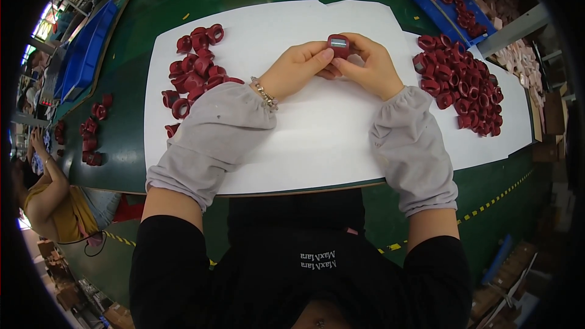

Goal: Assembling small red electronic or plastic components at a factory workbench.

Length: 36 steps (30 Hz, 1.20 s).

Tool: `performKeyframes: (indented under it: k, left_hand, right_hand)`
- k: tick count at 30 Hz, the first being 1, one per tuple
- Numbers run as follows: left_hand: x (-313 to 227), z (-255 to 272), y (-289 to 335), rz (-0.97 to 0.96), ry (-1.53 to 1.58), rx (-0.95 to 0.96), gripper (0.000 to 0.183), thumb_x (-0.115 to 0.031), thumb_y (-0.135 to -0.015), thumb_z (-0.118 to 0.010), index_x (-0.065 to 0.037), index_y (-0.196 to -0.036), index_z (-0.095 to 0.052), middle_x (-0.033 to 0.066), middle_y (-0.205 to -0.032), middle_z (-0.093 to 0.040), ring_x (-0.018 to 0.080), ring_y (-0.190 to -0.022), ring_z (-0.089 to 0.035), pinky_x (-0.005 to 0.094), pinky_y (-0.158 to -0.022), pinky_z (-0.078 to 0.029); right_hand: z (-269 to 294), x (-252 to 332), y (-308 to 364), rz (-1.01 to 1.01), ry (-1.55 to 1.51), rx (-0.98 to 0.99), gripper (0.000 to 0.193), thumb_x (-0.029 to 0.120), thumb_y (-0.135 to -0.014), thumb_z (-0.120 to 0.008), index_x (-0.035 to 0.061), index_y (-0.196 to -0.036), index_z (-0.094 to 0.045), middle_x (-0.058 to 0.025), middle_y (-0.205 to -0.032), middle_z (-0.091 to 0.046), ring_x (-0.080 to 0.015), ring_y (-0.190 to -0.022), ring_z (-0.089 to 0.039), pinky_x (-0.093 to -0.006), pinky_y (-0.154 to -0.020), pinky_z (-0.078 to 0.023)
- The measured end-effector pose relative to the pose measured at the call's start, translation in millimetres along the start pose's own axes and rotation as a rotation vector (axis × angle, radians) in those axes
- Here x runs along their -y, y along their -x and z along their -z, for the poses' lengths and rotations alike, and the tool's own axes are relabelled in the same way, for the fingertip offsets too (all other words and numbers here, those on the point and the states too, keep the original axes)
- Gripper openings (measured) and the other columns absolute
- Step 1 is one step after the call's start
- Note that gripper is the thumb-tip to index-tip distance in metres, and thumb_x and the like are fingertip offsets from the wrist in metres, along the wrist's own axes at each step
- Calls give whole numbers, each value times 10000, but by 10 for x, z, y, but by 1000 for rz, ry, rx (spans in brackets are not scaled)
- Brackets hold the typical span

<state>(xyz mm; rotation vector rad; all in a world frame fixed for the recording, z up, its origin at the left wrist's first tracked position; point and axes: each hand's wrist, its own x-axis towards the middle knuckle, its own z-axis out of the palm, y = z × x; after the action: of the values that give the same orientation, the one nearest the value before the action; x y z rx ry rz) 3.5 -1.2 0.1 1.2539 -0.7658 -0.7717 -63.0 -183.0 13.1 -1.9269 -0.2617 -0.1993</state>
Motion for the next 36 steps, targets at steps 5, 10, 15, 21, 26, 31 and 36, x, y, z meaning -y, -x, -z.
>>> performKeyframes:
  k: [5, 10, 15, 21, 26, 31, 36]
  left_hand:
    - [-28, 1, 8, -2, 4, 0, 390, -255, -978, -425, 36, -1234, -471, 105, -1080, -586, 169, -949, -592, 297, -880, -482]
    - [-31, -44, 29, -5, -15, -77, 348, -165, -944, -497, 40, -1224, -477, 105, -1071, -596, 165, -938, -601, 287, -855, -493]
    - [-45, -19, 18, 9, -34, -107, 337, -132, -922, -533, 41, -1209, -493, 101, -1045, -612, 162, -914, -612, 286, -840, -503]
    - [-1, -31, 12, -30, -17, -106, 341, -152, -925, -534, 38, -1206, -497, 102, -1047, -612, 163, -918, -614, 284, -836, -504]
    - [-29, -14, 15, -24, -72, -107, 352, -160, -923, -540, 32, -1214, -494, 103, -1067, -607, 166, -929, -611, 286, -848, -500]
    - [-19, -5, 29, -11, -50, -98, 361, -150, -922, -538, 30, -1229, -484, 101, -1085, -601, 167, -942, -607, 288, -856, -498]
    - [-7, -16, 15, -25, -46, -82, 376, -145, -922, -537, 31, -1247, -465, 103, -1107, -591, 169, -959, -602, 289, -868, -494]
  right_hand:
    - [-36, 0, -4, 23, -9, -27, 390, 135, -786, -626, 12, -1150, -560, -76, -1019, -626, -159, -902, -595, -281, -809, -481]
    - [-13, -19, 11, -16, -174, 40, 478, 75, -797, -575, 3, -1259, -475, -101, -1129, -569, -176, -995, -559, -300, -874, -450]
    - [38, 2, 11, -41, -234, 89, 530, 20, -797, -505, -10, -1319, -415, -124, -1212, -527, -198, -1084, -528, -312, -939, -416]
    - [32, 0, 11, -43, -257, 92, 516, 28, -806, -531, -18, -1308, -423, -121, -1211, -530, -199, -1083, -529, -311, -939, -415]
    - [40, -36, 14, -40, -238, 109, 494, 42, -816, -548, -38, -1289, -431, -117, -1190, -542, -199, -1071, -533, -314, -937, -416]
    - [30, -5, 14, -58, -247, 121, 489, 50, -813, -557, -41, -1278, -437, -117, -1181, -545, -200, -1073, -532, -317, -939, -414]
    - [40, -12, 22, -63, -252, 115, 488, 60, -813, -563, -40, -1274, -439, -113, -1178, -544, -197, -1077, -528, -318, -942, -411]
